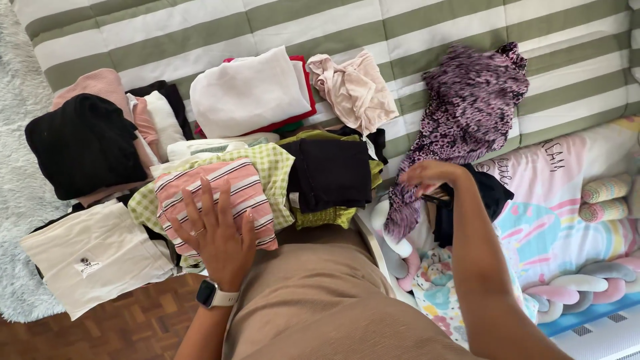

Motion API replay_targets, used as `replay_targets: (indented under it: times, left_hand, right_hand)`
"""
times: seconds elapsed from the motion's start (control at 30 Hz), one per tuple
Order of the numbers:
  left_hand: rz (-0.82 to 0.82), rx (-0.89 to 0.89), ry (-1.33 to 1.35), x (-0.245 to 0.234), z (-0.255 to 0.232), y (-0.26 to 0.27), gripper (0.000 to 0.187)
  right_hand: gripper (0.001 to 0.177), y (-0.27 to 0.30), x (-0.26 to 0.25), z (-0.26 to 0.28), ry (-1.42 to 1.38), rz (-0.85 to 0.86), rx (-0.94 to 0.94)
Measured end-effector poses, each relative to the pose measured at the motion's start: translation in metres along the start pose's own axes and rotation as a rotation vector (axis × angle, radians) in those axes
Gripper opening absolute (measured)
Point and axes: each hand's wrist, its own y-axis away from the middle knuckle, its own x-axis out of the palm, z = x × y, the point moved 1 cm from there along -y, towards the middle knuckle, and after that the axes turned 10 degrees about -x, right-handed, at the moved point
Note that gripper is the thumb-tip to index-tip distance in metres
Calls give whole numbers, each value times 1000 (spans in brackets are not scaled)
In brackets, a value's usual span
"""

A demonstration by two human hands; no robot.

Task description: The person folds multiple clothing items, including a lime green top, a green fabric piece, a pink tank top, a red garment, a white onesie, and pink striped shorts, then stacks them on a bed.

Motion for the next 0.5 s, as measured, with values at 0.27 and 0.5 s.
replay_targets:
  times: [0.27,0.5]
  left_hand:
    - [3,234,55,-2,-19,-3,54]
    - [246,677,266,44,-104,-38,54]
  right_hand:
    - [63,-65,24,14,-481,-653,-302]
    - [53,-111,99,14,-1274,-369,-335]
